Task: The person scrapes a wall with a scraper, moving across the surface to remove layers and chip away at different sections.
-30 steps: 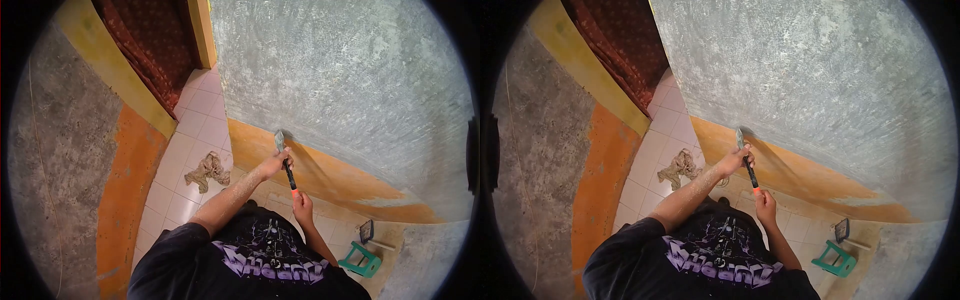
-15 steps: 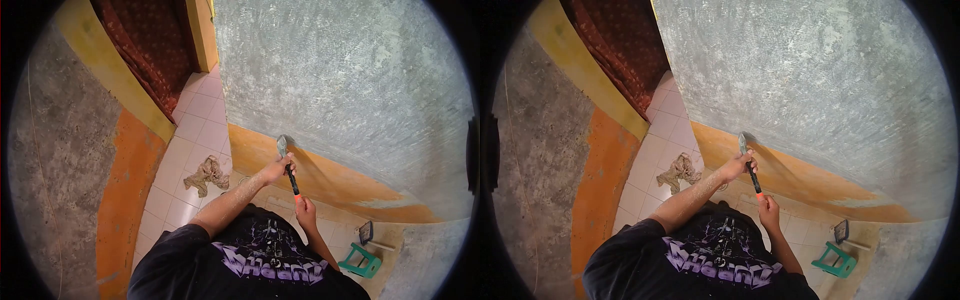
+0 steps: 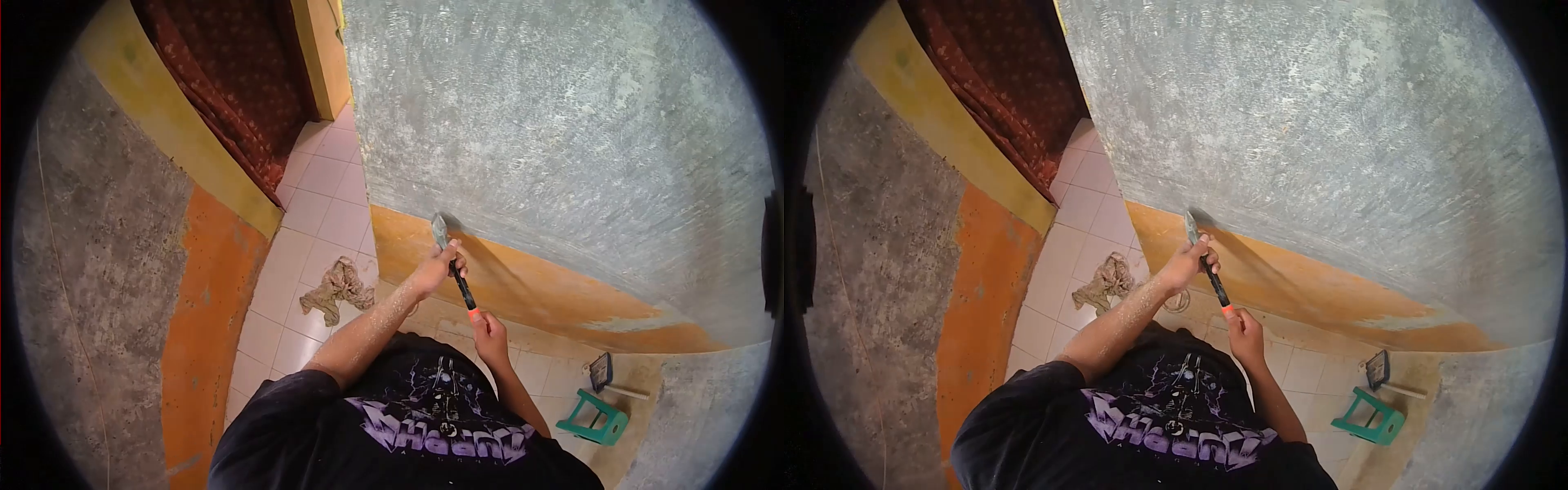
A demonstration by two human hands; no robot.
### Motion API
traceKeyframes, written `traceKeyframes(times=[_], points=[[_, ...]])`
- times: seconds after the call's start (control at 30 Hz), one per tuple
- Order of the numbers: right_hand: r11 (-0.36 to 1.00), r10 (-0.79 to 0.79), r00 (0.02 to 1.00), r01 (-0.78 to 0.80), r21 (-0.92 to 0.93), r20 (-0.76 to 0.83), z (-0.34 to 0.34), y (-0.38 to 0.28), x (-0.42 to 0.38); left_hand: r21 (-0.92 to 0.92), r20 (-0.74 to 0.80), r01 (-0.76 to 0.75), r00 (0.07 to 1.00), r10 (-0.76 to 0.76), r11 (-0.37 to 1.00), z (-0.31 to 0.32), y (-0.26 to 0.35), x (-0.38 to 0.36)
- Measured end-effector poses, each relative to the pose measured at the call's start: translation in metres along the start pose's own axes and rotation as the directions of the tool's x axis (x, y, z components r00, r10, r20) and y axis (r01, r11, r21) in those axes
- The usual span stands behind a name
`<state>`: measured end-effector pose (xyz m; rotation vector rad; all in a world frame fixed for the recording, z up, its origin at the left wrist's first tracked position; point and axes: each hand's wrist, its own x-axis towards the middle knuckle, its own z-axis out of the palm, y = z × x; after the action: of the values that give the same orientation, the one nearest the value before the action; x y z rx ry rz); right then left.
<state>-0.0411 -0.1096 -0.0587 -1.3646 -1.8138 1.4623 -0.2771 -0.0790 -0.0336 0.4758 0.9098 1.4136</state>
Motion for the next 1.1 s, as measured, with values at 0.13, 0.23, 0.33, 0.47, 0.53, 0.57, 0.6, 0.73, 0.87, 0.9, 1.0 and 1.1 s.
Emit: traceKeyframes(times=[0.13, 0.23, 0.33, 0.47, 0.53, 0.57, 0.6, 0.73, 0.87, 0.9, 1.0, 1.1], points=[[0.996, -0.053, 0.998, 0.055, -0.065, 0.037, 0.029, -0.027, 0.024, -0.053, -0.112, -0.077, 0.991, 0.07, 0.996, -0.027, 0.034, -0.011], [0.995, -0.06, 0.993, 0.068, -0.079, 0.1, 0.068, -0.051, 0.045, -0.076, -0.214, -0.145, 0.969, 0.126, 0.986, -0.066, 0.061, -0.019], [0.988, -0.09, 0.984, 0.108, -0.112, 0.153, 0.102, -0.071, 0.06, -0.133, -0.252, -0.156, 0.961, 0.119, 0.979, -0.106, 0.082, -0.022], [0.998, -0.048, 0.967, 0.056, -0.025, 0.25, 0.105, -0.083, 0.064, -0.096, -0.241, -0.148, 0.963, 0.121, 0.984, -0.11, 0.093, -0.037], [0.998, 0.012, 0.952, -0.03, 0.053, 0.306, 0.096, -0.072, 0.057, -0.089, -0.194, -0.121, 0.976, 0.102, 0.989, -0.106, 0.082, -0.042], [0.993, 0.048, 0.944, -0.081, 0.088, 0.326, 0.09, -0.059, 0.055, -0.082, -0.164, -0.101, 0.983, 0.086, 0.991, -0.103, 0.074, -0.043], [0.983, 0.086, 0.936, -0.135, 0.124, 0.341, 0.085, -0.052, 0.049, -0.066, -0.162, -0.075, 0.985, 0.064, 0.995, -0.1, 0.065, -0.043], [0.976, 0.138, 0.952, -0.177, 0.128, 0.272, 0.064, -0.023, 0.013, -0.006, -0.088, 0.034, 0.995, -0.034, 0.999, -0.08, 0.026, -0.042], [0.967, 0.16, 0.96, -0.199, 0.159, 0.229, 0.038, -0.002, -0.014, 0.044, 0.006, 0.088, 0.996, -0.088, 0.995, -0.05, 0.001, -0.04], [0.96, 0.177, 0.959, -0.218, 0.176, 0.223, 0.031, -0.002, -0.022, 0.054, 0.016, 0.099, 0.995, -0.1, 0.994, -0.04, -0.001, -0.041], [0.952, 0.189, 0.964, -0.226, 0.205, 0.187, 0.015, 0.002, -0.04, 0.053, -0.006, 0.124, 0.992, -0.124, 0.991, -0.011, -0.012, -0.046], [0.969, 0.181, 0.973, -0.202, 0.145, 0.143, 0.005, 0.027, -0.056, 0.05, 0.026, 0.14, 0.99, -0.142, 0.989, -0.001, -0.039, -0.047]])
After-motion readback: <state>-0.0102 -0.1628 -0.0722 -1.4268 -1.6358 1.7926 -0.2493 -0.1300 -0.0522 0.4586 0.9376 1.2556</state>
